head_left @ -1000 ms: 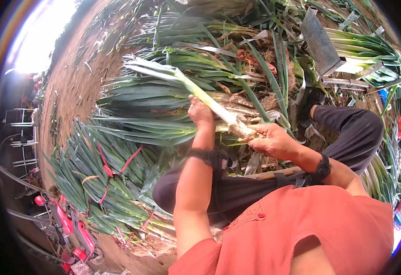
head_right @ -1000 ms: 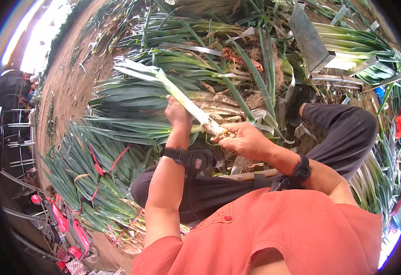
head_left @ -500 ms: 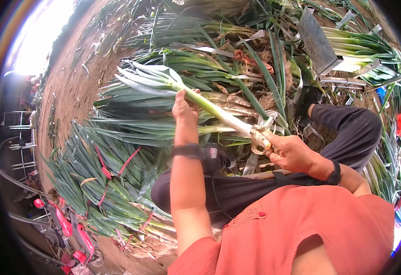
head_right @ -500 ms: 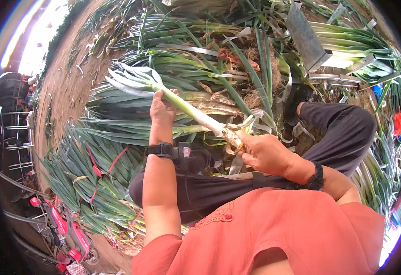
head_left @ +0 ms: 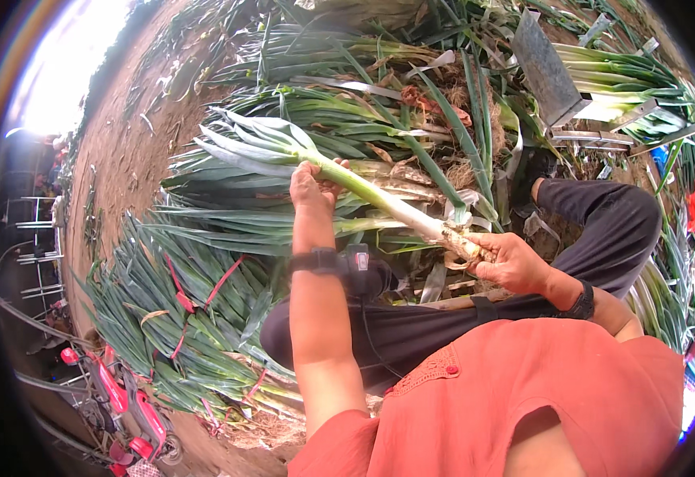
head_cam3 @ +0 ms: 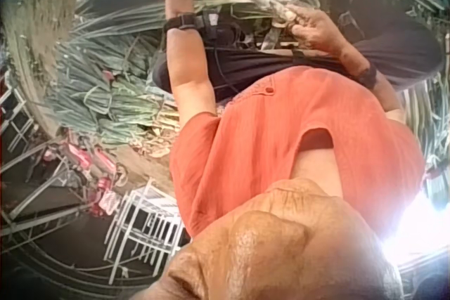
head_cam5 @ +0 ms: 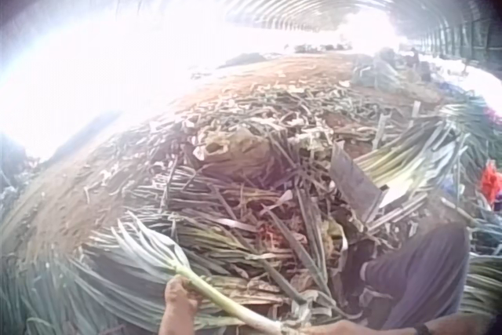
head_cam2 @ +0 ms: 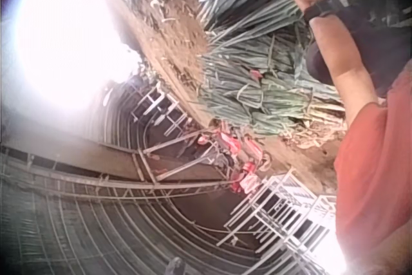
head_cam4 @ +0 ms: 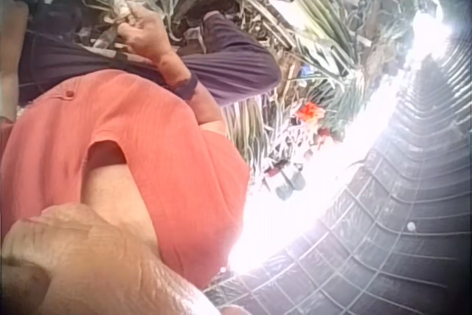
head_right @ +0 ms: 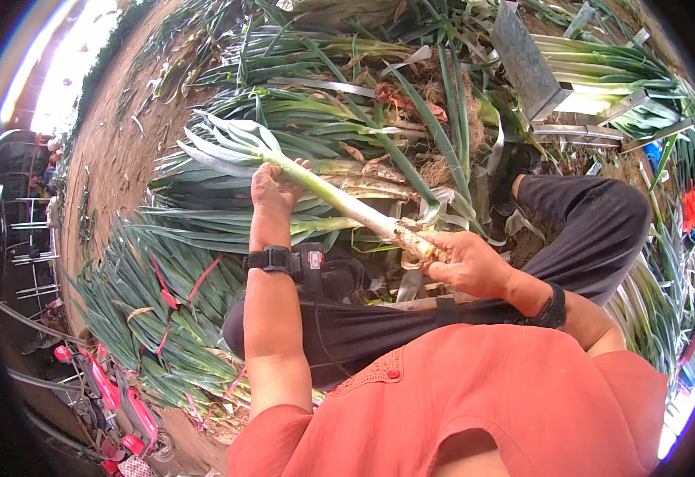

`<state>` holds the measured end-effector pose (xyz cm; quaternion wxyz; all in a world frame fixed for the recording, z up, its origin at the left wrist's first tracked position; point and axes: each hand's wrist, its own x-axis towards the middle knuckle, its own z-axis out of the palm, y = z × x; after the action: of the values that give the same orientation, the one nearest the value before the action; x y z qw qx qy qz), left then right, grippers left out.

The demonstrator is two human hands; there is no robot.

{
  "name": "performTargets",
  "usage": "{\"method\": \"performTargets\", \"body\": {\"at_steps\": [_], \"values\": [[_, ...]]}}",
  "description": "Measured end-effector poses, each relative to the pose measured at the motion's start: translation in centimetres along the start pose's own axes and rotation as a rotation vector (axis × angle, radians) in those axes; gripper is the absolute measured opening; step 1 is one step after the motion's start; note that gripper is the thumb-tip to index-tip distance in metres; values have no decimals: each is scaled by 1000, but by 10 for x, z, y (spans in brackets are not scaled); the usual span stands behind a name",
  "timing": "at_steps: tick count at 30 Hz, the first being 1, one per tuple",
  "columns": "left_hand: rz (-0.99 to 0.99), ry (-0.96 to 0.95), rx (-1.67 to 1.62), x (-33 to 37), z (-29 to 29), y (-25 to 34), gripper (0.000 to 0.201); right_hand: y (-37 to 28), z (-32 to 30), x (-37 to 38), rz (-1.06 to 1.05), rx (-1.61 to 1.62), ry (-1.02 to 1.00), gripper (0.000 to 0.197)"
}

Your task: Trimming, bundling, and sorting harvested leeks in an agricultural setting.

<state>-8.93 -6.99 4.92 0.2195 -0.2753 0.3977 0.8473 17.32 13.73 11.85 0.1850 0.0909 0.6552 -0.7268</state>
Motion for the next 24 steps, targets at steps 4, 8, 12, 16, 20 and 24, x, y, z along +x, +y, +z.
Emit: {"method": "performTargets", "body": {"at_steps": [4, 8, 12, 16, 20, 24], "values": [[26, 4, 34, -4, 5, -1, 45, 1, -1, -2, 37, 59, 5, 40], [58, 127, -58, 14, -9, -2, 33, -1, 5, 1, 72, 150, -12, 38], [-110, 165, -90, 27, -21, -10, 28, -9, 12, 8, 125, 269, -60, 33], [-262, -107, 301, -2, -18, -74, 17, -24, -2, 18, 222, 574, -68, 26], [-664, -484, 737, -51, -17, -129, 15, -33, -12, 42, 155, 563, 14, 27], [-129, -599, 782, -15, -38, -126, 22, -30, -9, 43, 208, 539, -4, 24]]}}
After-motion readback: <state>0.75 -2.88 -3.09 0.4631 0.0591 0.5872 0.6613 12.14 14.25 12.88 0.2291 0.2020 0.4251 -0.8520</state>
